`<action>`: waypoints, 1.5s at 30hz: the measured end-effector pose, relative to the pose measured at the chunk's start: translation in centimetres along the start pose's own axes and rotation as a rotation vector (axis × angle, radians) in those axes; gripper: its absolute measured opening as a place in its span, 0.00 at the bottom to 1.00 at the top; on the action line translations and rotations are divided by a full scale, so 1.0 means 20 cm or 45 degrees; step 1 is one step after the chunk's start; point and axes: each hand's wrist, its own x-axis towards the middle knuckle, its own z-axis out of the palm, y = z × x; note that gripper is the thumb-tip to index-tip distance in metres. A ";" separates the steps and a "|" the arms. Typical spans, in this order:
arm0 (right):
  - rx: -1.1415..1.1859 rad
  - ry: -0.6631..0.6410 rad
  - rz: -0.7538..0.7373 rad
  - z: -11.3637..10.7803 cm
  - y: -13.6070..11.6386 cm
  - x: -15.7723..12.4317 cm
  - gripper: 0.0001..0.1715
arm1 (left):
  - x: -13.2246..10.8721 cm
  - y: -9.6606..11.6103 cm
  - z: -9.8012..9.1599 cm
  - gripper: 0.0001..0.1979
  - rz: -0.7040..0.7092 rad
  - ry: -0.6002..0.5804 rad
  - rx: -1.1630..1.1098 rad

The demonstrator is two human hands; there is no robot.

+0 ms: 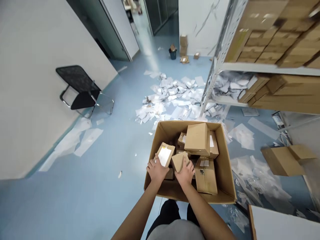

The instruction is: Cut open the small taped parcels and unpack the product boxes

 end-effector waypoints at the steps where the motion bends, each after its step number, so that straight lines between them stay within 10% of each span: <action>1: 0.003 0.038 -0.032 -0.08 0.01 -0.05 0.59 | -0.04 -0.02 -0.08 0.56 0.033 0.007 -0.004; 10: 0.024 0.346 0.060 -0.68 0.18 -0.41 0.59 | -0.27 0.06 -0.49 0.59 0.561 0.074 -0.044; 19: 0.118 0.685 0.511 -0.90 0.65 -0.82 0.56 | -0.66 0.57 -0.63 0.56 1.119 0.118 0.031; 27: 0.120 0.928 1.011 -0.95 1.42 -1.46 0.55 | -1.56 1.11 -0.42 0.59 1.693 0.077 -0.060; 34: 0.053 0.982 1.287 -0.67 2.02 -2.08 0.60 | -2.26 1.42 -0.13 0.61 2.254 -0.211 0.020; 45: 0.059 0.916 1.759 -0.40 2.41 -2.24 0.54 | -2.55 1.76 0.37 0.57 2.684 -0.287 0.036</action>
